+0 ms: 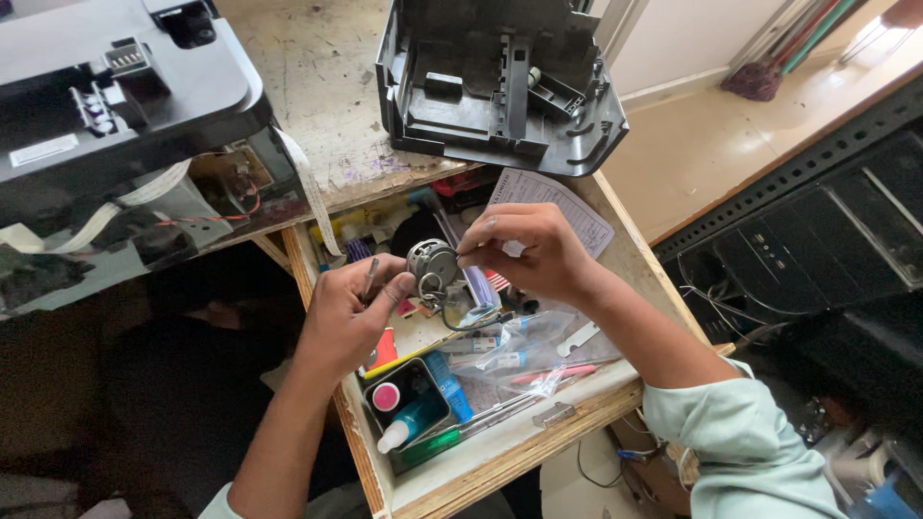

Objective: The person uses a screwdriver to remove screws from the side of a disassembled printer. They open a drawer to retrieve additional screws and continue working on the device.

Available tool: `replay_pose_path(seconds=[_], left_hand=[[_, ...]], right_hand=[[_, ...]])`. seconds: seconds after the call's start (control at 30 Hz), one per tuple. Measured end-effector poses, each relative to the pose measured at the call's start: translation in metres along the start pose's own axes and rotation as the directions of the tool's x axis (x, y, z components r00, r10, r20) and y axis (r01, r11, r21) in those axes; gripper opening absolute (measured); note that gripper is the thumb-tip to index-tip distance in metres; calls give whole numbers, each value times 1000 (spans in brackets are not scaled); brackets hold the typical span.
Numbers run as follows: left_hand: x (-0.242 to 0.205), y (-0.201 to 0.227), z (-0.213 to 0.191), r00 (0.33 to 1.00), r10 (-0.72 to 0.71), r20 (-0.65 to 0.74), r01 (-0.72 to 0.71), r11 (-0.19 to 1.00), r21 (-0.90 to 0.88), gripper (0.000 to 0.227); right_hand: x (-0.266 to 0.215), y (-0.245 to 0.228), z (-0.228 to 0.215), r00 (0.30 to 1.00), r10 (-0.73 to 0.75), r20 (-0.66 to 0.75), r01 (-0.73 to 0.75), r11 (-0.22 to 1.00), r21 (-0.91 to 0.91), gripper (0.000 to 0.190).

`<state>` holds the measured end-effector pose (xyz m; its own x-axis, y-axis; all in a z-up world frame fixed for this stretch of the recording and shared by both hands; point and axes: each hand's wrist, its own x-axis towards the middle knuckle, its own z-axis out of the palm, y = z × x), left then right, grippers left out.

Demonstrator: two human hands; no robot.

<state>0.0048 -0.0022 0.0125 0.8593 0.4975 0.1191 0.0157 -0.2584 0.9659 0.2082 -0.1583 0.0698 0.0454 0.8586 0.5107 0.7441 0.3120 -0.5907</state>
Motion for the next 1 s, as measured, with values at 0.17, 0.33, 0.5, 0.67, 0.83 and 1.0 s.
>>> replay_pose_path(seconds=[0.17,0.33,0.5,0.67,0.83,1.0], left_hand=[[-1,12,0,1000,14,-19,-14,1000,-1,15],[-4,24,-1,999,1,-52,7,990,142,14],[-3,25,-1,996,65,-55,-58,991,120,14],[-3,25,-2,998,55,-7,-53,977,207,13],[-4,31,-1,995,73,71,-86,972,217,16],[-4,28,3,979,124,164,-153,972,179,20]], right_hand=[[-1,3,3,999,35,13,-35,999,-13,14],[-8,17,5,991,127,37,-132,948,289,9],[-15,25,5,962,257,89,-259,766,589,8],[-9,21,2,929,279,243,-346,888,304,45],[-3,19,0,859,255,444,-371,908,197,63],[-14,30,-3,848,155,507,-397,819,414,44]])
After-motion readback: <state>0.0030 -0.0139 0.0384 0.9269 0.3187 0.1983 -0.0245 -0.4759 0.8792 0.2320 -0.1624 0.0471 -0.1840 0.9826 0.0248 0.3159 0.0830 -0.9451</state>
